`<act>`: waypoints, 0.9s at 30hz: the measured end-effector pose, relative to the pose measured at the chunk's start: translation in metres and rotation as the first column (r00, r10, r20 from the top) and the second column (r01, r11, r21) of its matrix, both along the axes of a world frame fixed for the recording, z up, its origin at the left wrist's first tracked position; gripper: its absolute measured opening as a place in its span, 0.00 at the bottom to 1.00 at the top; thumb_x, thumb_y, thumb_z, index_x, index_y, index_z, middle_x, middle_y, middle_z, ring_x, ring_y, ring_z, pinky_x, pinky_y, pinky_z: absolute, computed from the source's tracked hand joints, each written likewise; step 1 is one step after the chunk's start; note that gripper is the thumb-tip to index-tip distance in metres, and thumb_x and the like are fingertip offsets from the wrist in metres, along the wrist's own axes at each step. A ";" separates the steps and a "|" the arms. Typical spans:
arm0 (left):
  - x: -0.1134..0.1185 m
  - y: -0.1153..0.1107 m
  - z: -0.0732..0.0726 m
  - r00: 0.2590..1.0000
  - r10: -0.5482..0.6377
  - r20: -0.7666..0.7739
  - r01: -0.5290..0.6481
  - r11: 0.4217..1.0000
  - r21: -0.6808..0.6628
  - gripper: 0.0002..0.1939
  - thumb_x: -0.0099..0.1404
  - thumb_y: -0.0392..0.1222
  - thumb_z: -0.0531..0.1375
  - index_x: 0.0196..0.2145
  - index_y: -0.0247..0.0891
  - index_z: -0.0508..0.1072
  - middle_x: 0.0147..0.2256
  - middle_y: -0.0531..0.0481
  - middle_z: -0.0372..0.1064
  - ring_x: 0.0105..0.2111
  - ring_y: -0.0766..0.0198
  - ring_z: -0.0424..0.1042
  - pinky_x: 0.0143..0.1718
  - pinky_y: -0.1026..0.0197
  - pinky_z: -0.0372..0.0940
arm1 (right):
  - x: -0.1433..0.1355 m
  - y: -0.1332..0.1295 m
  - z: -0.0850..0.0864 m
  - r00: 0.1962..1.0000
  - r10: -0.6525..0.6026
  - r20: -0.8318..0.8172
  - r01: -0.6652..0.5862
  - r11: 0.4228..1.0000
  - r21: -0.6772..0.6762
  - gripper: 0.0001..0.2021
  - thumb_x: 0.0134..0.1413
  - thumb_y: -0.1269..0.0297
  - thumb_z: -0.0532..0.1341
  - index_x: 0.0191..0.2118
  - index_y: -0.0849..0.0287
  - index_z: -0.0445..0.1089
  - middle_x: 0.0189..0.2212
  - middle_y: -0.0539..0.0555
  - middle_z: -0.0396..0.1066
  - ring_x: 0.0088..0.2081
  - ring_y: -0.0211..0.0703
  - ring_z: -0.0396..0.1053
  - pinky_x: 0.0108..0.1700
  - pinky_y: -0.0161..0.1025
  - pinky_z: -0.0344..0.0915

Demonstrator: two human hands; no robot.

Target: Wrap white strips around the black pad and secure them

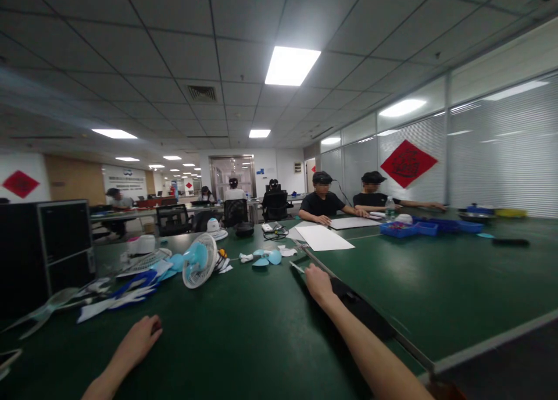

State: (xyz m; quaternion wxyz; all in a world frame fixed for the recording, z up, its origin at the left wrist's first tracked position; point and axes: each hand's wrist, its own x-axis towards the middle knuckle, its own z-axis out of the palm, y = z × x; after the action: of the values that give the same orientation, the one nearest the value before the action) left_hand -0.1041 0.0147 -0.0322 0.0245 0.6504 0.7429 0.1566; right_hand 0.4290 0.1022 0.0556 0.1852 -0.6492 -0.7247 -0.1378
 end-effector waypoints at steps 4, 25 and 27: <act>0.007 -0.004 0.004 1.000 0.013 -0.014 -0.013 1.000 0.017 0.13 0.63 0.44 0.50 0.40 0.38 0.70 0.43 0.43 0.69 0.43 0.55 0.70 0.45 0.56 0.63 | 0.004 -0.001 -0.015 1.000 0.022 0.012 -0.021 0.999 -0.035 0.13 0.60 0.76 0.51 0.38 0.63 0.73 0.40 0.61 0.73 0.40 0.48 0.73 0.38 0.37 0.63; 0.014 -0.011 0.015 1.000 0.023 -0.007 -0.023 1.000 -0.001 0.14 0.63 0.44 0.51 0.41 0.37 0.70 0.44 0.42 0.69 0.44 0.56 0.70 0.45 0.56 0.64 | 0.122 -0.050 -0.013 0.968 -0.169 -0.185 0.122 0.963 -0.241 0.11 0.57 0.64 0.56 0.33 0.62 0.74 0.36 0.62 0.76 0.37 0.53 0.74 0.33 0.39 0.61; 0.016 -0.011 0.015 0.999 0.032 -0.011 -0.031 1.000 0.003 0.13 0.63 0.43 0.51 0.40 0.37 0.70 0.44 0.43 0.69 0.44 0.56 0.69 0.45 0.56 0.64 | 0.133 -0.055 -0.009 0.962 -0.198 -0.189 0.152 0.961 -0.232 0.10 0.56 0.63 0.57 0.33 0.60 0.75 0.35 0.62 0.76 0.37 0.55 0.74 0.32 0.40 0.62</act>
State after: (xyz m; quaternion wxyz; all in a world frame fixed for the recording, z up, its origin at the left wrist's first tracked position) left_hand -0.0877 0.0033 -0.0169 0.0170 0.6395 0.7530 0.1544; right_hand 0.5617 0.0475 0.0470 0.1765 -0.7381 -0.6512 -0.0051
